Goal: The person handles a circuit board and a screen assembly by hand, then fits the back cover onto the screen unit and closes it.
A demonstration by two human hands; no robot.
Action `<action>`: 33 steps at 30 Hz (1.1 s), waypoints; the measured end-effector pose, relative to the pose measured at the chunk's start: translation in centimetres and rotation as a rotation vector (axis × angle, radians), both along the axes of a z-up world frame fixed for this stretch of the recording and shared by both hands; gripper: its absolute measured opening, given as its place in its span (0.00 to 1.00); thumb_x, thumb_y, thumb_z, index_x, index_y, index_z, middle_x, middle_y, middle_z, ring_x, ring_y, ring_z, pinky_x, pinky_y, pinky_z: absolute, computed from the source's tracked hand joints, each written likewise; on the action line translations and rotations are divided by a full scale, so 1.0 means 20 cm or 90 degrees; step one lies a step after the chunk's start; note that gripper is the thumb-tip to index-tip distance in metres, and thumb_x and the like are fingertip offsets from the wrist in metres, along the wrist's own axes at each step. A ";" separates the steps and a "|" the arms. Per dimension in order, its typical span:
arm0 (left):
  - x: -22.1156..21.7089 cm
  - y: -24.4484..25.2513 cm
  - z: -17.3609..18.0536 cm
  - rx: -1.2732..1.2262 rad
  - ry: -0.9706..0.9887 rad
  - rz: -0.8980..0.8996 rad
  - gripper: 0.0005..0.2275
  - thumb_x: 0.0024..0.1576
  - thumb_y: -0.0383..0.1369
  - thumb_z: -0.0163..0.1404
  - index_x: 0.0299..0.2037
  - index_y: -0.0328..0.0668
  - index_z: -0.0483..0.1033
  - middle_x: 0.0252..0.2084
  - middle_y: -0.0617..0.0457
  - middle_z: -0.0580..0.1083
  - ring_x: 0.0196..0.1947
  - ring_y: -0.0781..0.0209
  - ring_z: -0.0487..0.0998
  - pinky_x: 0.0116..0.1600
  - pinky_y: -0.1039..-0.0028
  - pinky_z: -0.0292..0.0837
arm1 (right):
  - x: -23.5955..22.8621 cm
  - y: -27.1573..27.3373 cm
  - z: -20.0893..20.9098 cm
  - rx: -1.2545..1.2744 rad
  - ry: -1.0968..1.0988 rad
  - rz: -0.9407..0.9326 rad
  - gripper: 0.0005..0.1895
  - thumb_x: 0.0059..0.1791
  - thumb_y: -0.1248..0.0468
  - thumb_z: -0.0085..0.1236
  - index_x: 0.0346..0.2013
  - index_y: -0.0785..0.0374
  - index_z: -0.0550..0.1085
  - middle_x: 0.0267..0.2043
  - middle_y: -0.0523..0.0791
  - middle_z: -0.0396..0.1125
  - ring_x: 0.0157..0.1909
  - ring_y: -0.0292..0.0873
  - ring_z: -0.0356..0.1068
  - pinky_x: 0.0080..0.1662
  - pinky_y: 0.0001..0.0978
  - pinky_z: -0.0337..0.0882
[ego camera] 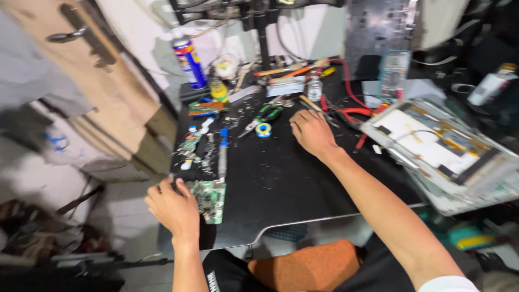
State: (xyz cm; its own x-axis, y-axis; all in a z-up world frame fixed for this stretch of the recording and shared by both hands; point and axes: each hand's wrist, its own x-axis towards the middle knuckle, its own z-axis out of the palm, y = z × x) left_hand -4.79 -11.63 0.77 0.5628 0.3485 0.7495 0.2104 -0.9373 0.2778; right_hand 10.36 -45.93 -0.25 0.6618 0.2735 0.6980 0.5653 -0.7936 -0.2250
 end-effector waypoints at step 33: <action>0.83 -2.10 -0.32 -0.295 0.149 -0.650 0.11 0.60 0.28 0.49 0.50 0.34 0.77 0.50 0.32 0.73 0.50 0.34 0.73 0.55 0.52 0.69 | -0.61 -1.41 0.00 0.081 0.092 -0.516 0.21 0.47 0.52 0.63 0.45 0.65 0.79 0.50 0.52 0.69 0.54 0.56 0.64 0.54 0.51 0.64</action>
State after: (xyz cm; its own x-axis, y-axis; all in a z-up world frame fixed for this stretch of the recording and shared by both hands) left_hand 11.86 -53.68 -5.62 0.8507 -0.1352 0.5080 -0.4978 -0.5177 0.6958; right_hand -1.94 -74.09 -0.25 0.7053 -0.4017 0.5842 -0.2125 -0.9059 -0.3664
